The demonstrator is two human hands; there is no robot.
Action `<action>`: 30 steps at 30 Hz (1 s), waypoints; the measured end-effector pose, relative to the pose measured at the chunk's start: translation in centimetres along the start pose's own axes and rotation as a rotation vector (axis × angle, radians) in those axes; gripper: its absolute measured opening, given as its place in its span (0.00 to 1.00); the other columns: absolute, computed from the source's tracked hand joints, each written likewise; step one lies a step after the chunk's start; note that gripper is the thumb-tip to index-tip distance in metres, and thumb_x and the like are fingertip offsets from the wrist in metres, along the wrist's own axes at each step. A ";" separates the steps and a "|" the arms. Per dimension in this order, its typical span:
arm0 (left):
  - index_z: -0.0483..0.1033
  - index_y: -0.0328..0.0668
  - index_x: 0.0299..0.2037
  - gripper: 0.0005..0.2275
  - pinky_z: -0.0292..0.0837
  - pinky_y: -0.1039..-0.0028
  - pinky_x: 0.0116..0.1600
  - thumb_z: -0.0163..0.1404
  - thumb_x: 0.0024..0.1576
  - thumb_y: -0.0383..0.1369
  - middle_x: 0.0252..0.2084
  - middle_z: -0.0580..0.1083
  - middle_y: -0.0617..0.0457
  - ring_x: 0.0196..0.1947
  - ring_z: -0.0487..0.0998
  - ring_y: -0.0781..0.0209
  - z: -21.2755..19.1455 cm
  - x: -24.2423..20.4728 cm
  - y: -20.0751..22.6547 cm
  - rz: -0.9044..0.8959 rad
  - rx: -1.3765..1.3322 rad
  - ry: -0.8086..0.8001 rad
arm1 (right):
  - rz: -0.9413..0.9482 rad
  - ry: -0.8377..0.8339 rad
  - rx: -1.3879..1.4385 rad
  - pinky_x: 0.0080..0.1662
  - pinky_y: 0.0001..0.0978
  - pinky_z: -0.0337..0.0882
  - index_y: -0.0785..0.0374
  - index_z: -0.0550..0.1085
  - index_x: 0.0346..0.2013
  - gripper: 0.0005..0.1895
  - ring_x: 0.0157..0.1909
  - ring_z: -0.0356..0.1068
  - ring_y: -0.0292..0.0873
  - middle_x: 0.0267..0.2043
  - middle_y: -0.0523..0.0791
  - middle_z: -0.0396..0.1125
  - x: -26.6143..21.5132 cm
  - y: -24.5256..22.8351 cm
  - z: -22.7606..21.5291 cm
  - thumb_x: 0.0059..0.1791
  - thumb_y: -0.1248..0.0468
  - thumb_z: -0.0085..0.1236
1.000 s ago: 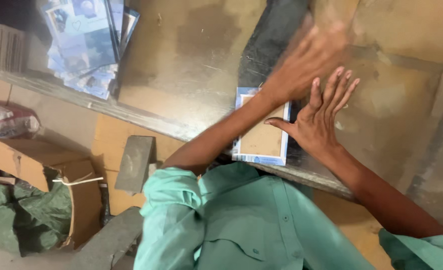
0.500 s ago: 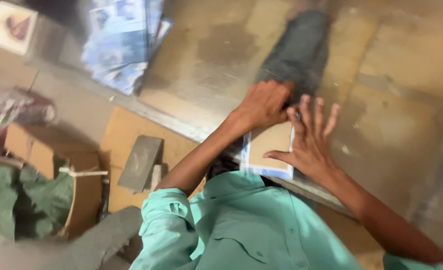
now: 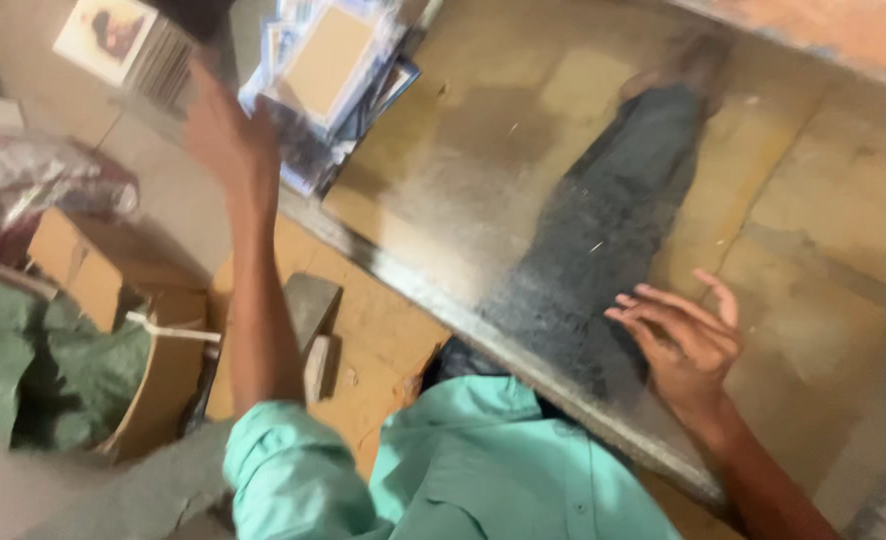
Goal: The person assembles small cards by placing a brown insert into a blue printed sleeve and pressing the edges to secure it. They repeat this process for multiple cards, stacking the finished ones on the table.
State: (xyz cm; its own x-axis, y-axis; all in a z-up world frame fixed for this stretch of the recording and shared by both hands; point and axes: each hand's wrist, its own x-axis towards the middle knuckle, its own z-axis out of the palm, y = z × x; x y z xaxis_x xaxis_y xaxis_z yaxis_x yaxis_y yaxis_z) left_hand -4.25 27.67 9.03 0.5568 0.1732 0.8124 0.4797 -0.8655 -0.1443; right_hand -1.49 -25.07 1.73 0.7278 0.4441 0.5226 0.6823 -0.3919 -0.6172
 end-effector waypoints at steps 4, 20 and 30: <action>0.77 0.42 0.27 0.15 0.67 0.55 0.33 0.62 0.62 0.40 0.22 0.73 0.42 0.24 0.73 0.40 -2.1 0.1 4.5 -0.126 -0.268 -0.315 | -0.034 0.020 0.033 0.64 0.51 0.68 0.59 0.81 0.31 0.05 0.46 0.78 0.38 0.38 0.40 0.77 1.5 -0.3 0.8 0.43 0.66 0.70; 0.84 0.45 0.36 0.05 0.75 0.59 0.49 0.60 0.49 0.30 0.44 0.78 0.53 0.49 0.77 0.46 16.9 9.9 43.2 0.437 -0.947 -0.562 | -0.006 -0.181 -0.112 0.73 0.57 0.50 0.57 0.66 0.69 0.46 0.76 0.52 0.59 0.74 0.51 0.56 2.6 2.0 -1.3 0.53 0.28 0.24; 0.87 0.33 0.31 0.05 0.64 0.73 0.31 0.65 0.52 0.29 0.23 0.79 0.55 0.24 0.70 0.68 22.8 8.9 42.3 -0.629 -1.606 -0.787 | 0.008 -0.128 -0.131 0.73 0.58 0.49 0.57 0.68 0.67 0.43 0.76 0.50 0.58 0.74 0.50 0.57 1.9 2.9 -1.2 0.54 0.30 0.26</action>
State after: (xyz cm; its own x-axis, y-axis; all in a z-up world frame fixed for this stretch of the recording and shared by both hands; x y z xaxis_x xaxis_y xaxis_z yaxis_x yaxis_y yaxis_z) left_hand 36.42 3.29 -2.75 0.9394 0.3381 0.0567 -0.0323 -0.0773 0.9965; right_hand 1.95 -26.33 1.68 0.7244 0.5361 0.4335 0.6856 -0.4940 -0.5348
